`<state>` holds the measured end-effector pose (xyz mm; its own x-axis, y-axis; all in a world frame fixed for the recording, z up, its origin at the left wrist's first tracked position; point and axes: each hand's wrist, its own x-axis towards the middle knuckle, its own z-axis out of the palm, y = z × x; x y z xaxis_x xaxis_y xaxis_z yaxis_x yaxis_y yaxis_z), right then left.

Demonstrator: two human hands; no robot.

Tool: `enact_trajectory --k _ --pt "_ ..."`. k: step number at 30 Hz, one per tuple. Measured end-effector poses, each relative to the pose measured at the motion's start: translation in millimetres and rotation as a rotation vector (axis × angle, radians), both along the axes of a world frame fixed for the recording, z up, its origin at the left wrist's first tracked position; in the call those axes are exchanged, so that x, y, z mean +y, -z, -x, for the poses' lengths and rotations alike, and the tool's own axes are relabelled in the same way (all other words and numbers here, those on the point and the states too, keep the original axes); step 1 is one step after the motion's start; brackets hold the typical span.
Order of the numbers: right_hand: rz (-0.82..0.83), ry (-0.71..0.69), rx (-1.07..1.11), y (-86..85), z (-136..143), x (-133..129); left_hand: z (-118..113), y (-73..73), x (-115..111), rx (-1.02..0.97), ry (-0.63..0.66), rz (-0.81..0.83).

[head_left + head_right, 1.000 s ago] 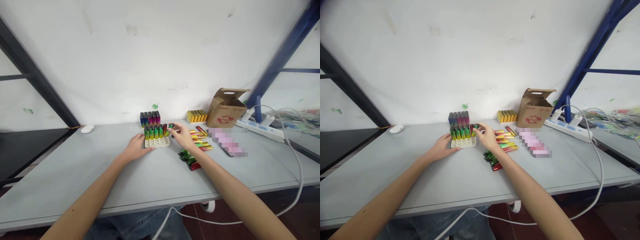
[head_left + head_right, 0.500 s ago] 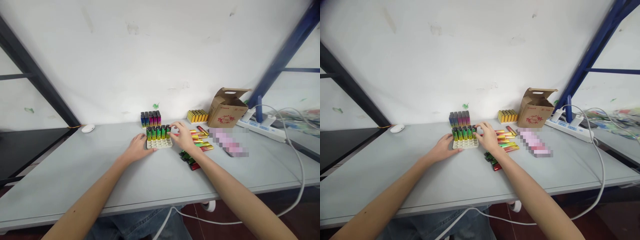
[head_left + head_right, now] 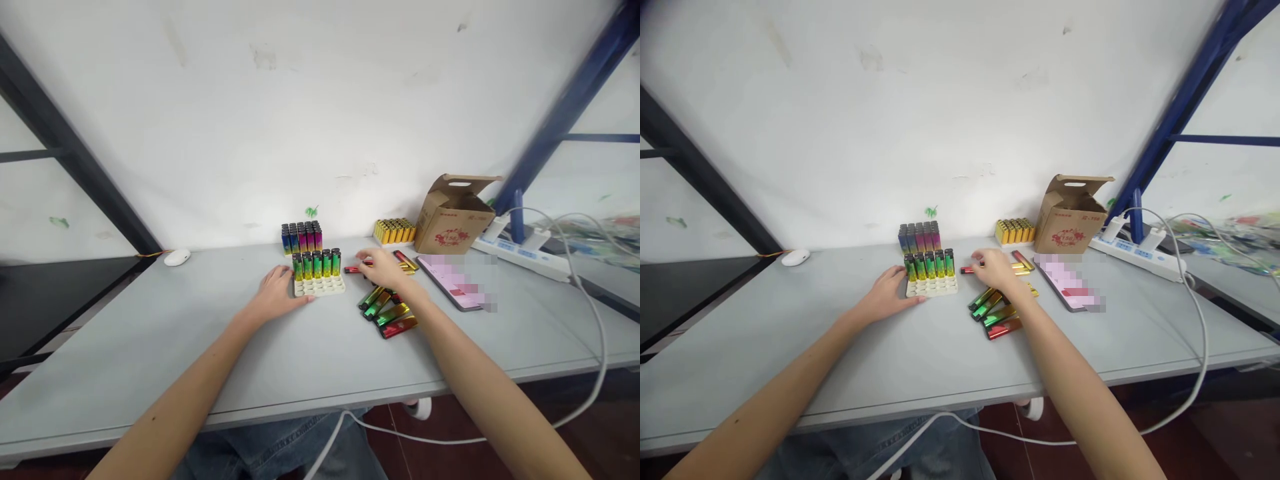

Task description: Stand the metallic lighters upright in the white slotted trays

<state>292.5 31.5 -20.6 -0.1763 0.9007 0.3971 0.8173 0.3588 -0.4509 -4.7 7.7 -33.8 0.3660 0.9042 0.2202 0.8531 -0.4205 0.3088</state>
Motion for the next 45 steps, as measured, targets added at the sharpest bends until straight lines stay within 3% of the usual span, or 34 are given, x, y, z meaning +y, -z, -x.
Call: enact_trajectory --k 4,9,12,15,18,20,23,29,35,39,42,45 --pt "0.021 0.003 -0.25 8.2 8.8 -5.0 -0.5 1.6 1.5 0.002 -0.001 -0.04" --pt "-0.009 -0.031 -0.132 4.2 10.5 -4.3 -1.3 -0.2 0.4 0.012 -0.007 -0.022" --pt "-0.067 0.012 0.187 -5.7 5.5 -1.3 -1.2 -0.5 0.2 0.008 -0.002 -0.016" --pt "-0.109 0.05 0.669 -17.9 -0.9 2.3 -0.9 -0.2 0.4 0.006 0.001 -0.015" --pt "-0.027 0.076 1.147 -26.3 -7.2 6.3 -0.9 0.3 0.1 -0.004 0.003 -0.013" --pt "0.042 0.089 1.289 -27.1 -9.4 8.5 -1.1 0.6 -0.2 -0.008 0.004 -0.017" --pt "0.06 0.075 1.153 -21.2 -6.8 8.9 -1.6 0.8 -0.4 -0.005 0.0 -0.028" --pt "-0.065 -0.135 0.396 -3.5 10.6 -1.5 -1.5 1.9 -0.1 -0.004 0.021 -0.037" --pt "-0.078 -0.123 -0.095 6.1 18.0 -6.8 -1.4 2.9 -0.2 -0.002 0.009 -0.025" --pt "-0.02 -0.108 -0.208 8.7 15.1 -4.5 -1.3 1.3 -1.1 -0.004 -0.014 0.007" --pt "0.007 -0.09 -0.144 -0.4 4.2 -6.0 -1.5 0.4 -2.0 -0.005 -0.007 0.007" --pt "0.211 -0.237 -0.04 -18.4 -8.1 -15.4 -2.2 -0.2 -2.8 -0.007 0.003 -0.01"
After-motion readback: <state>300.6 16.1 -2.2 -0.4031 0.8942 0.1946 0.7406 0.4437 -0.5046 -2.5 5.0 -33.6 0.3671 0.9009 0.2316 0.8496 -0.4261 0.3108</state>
